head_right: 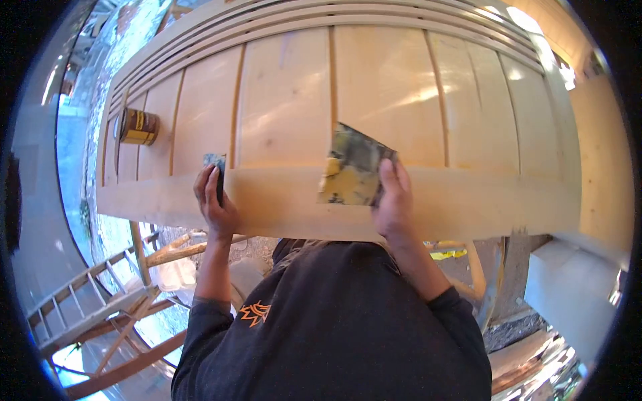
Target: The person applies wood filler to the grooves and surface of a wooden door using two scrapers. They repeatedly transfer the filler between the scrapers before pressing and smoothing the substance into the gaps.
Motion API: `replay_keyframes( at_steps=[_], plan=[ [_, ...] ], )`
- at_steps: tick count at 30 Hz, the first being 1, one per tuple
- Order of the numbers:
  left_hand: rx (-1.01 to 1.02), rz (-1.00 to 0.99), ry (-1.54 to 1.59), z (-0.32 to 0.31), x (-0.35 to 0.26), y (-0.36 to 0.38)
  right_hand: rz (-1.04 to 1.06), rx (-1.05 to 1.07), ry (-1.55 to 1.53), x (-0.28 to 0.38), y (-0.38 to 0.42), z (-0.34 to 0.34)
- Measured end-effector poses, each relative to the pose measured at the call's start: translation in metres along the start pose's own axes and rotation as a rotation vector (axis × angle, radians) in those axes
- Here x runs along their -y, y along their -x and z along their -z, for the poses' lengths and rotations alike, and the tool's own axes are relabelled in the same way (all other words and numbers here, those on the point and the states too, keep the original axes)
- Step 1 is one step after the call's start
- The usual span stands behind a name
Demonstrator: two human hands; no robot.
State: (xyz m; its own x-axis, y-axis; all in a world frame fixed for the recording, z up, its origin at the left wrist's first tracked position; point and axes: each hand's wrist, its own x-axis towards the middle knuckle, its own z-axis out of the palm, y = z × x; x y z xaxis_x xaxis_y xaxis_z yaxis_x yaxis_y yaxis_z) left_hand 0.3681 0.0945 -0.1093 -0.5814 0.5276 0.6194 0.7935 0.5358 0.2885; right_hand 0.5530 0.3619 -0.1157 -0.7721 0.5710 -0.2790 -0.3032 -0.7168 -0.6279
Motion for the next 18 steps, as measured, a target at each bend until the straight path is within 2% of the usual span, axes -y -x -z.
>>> replay_keyframes(
  at_steps=[2, 4, 6, 7, 10, 14, 15, 18],
  plan=[
    [-0.03, -0.019, 0.117, 0.013, -0.025, -0.015, -0.074, 0.029, -0.002, 0.009, 0.005, -0.017],
    [0.081, 0.151, 0.447, 0.033, -0.062, -0.038, -0.138, 0.077, -0.003, 0.015, 0.011, -0.026],
    [0.429, 0.56, 0.773, 0.056, -0.072, -0.054, -0.179, 0.169, -0.003, 0.02, 0.01, -0.031],
    [0.489, 0.724, 1.067, 0.056, -0.076, -0.065, -0.19, 0.186, 0.01, 0.024, 0.011, -0.034],
    [0.825, 0.858, 1.535, 0.048, -0.064, -0.072, -0.215, 0.237, 0.024, 0.029, 0.012, -0.041],
    [1.052, 0.717, 1.446, 0.026, -0.074, -0.087, -0.264, 0.264, 0.014, 0.03, 0.013, -0.04],
    [1.05, 0.702, 1.445, 0.015, -0.073, -0.087, -0.286, 0.263, 0.011, 0.03, 0.014, -0.038],
    [1.061, 0.862, 1.333, -0.004, -0.048, -0.082, -0.272, 0.309, -0.043, 0.036, 0.012, -0.035]
  ],
)
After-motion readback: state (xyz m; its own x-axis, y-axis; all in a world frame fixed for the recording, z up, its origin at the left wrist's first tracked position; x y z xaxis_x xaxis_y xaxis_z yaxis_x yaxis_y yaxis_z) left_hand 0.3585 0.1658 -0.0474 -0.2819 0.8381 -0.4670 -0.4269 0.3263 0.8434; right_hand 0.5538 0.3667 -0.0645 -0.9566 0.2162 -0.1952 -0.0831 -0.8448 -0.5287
